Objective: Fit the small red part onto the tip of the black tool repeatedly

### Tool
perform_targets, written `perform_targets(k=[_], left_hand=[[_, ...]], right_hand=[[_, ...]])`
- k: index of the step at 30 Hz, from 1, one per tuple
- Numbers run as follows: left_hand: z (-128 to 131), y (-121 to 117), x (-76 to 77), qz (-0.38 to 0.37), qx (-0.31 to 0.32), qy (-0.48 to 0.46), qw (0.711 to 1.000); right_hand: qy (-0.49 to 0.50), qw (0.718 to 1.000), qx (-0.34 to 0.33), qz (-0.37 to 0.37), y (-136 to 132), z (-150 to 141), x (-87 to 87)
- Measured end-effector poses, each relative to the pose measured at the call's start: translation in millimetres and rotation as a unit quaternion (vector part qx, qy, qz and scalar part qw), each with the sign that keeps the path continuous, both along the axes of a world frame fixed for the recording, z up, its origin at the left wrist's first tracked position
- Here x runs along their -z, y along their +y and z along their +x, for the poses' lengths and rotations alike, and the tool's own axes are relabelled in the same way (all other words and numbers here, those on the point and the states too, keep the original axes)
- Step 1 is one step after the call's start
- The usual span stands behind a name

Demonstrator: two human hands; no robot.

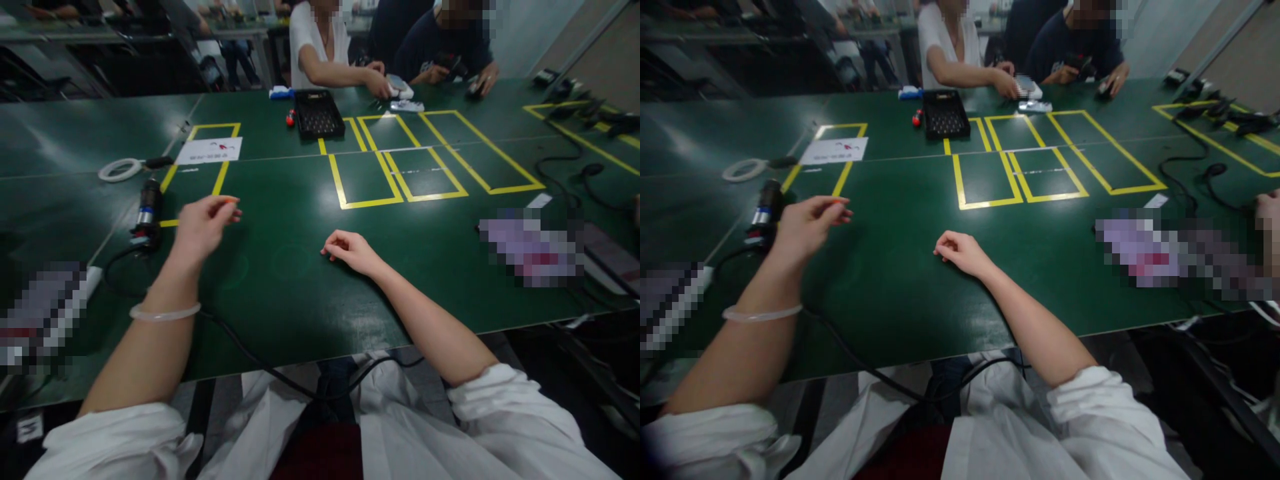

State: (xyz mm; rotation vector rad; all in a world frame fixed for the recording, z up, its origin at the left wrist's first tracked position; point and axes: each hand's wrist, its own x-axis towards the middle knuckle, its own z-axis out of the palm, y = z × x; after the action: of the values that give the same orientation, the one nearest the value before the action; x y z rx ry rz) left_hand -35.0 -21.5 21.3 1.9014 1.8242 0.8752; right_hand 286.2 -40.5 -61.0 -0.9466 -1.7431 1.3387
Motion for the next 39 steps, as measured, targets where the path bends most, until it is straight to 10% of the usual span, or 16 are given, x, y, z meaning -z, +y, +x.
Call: perform_targets(k=[4, 8, 28, 39], left_hand=[[74, -17, 11.3, -0.131, 0.185, -0.176, 0.958], [105, -30, 30.9, -0.142, 0.209, -0.251, 0.935], [113, -39, 51.0, -0.169, 0.231, -0.314, 0.905], [113, -44, 45.7, -0.115, 0.238, -0.232, 0.936]], right_hand=[[0.037, 0.999, -0.005, -0.021, 0, 0, -1.9], [0.089, 0.994, -0.024, -0.06, -2, -3, -4.9], [0.127, 0.988, -0.043, -0.081, -2, -5, -3.9], [0.086, 0.994, -0.017, -0.069, -4, -6, -7.0]])
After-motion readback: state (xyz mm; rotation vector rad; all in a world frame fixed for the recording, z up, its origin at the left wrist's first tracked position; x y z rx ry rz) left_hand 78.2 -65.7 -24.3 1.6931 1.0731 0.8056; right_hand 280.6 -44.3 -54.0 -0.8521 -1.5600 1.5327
